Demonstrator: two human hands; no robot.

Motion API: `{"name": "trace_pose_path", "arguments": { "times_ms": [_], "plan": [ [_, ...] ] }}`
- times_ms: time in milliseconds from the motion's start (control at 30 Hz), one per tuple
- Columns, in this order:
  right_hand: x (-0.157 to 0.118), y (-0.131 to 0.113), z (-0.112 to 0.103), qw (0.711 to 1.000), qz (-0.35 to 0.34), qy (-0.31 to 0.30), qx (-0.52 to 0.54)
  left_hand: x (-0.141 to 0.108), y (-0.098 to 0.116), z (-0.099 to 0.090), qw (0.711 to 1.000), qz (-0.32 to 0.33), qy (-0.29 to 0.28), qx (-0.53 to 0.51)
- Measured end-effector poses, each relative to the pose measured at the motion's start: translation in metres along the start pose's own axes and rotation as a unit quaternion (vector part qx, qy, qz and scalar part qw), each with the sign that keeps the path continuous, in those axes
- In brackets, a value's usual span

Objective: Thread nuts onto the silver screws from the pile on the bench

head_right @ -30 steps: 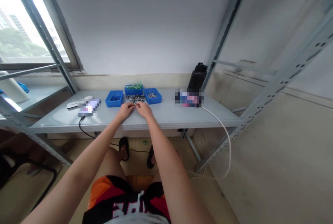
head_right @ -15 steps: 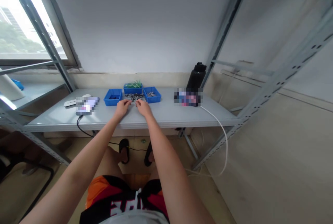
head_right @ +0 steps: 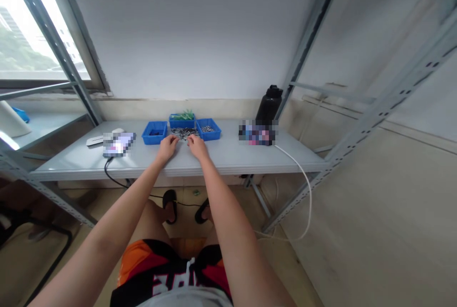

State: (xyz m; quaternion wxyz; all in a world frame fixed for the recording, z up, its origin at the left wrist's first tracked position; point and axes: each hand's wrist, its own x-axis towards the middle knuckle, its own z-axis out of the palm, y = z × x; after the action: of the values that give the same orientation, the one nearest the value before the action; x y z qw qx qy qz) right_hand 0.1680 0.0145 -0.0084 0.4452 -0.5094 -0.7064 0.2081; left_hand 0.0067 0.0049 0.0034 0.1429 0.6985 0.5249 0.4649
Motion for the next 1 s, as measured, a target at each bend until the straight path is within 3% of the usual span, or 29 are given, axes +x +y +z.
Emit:
{"name": "trace_pose_path", "arguments": {
  "times_ms": [167,267,367,533,700,1000],
  "plan": [
    [-0.003,-0.003,0.001,0.997,-0.048,-0.051,-0.017,-0.001,0.003,-0.002,0.999,0.011,0.044,-0.023],
    [-0.002,-0.002,0.001,0.998,-0.046,-0.035,0.003,0.000,0.005,-0.002,0.997,0.007,0.064,-0.032],
    [-0.002,-0.003,0.000,0.999,-0.031,-0.007,0.013,0.001,0.005,-0.001,0.999,-0.005,0.033,-0.037],
    [-0.007,-0.008,0.000,0.992,-0.091,-0.076,-0.053,0.002,0.004,0.000,0.999,0.016,-0.009,-0.030],
    [-0.007,-0.009,0.000,0.992,-0.086,-0.065,-0.064,0.000,0.006,-0.001,0.997,0.034,-0.062,-0.027],
    [-0.009,-0.012,-0.002,0.991,-0.083,-0.061,-0.085,-0.003,0.012,-0.004,0.997,0.020,-0.054,-0.046]
  ]
}}
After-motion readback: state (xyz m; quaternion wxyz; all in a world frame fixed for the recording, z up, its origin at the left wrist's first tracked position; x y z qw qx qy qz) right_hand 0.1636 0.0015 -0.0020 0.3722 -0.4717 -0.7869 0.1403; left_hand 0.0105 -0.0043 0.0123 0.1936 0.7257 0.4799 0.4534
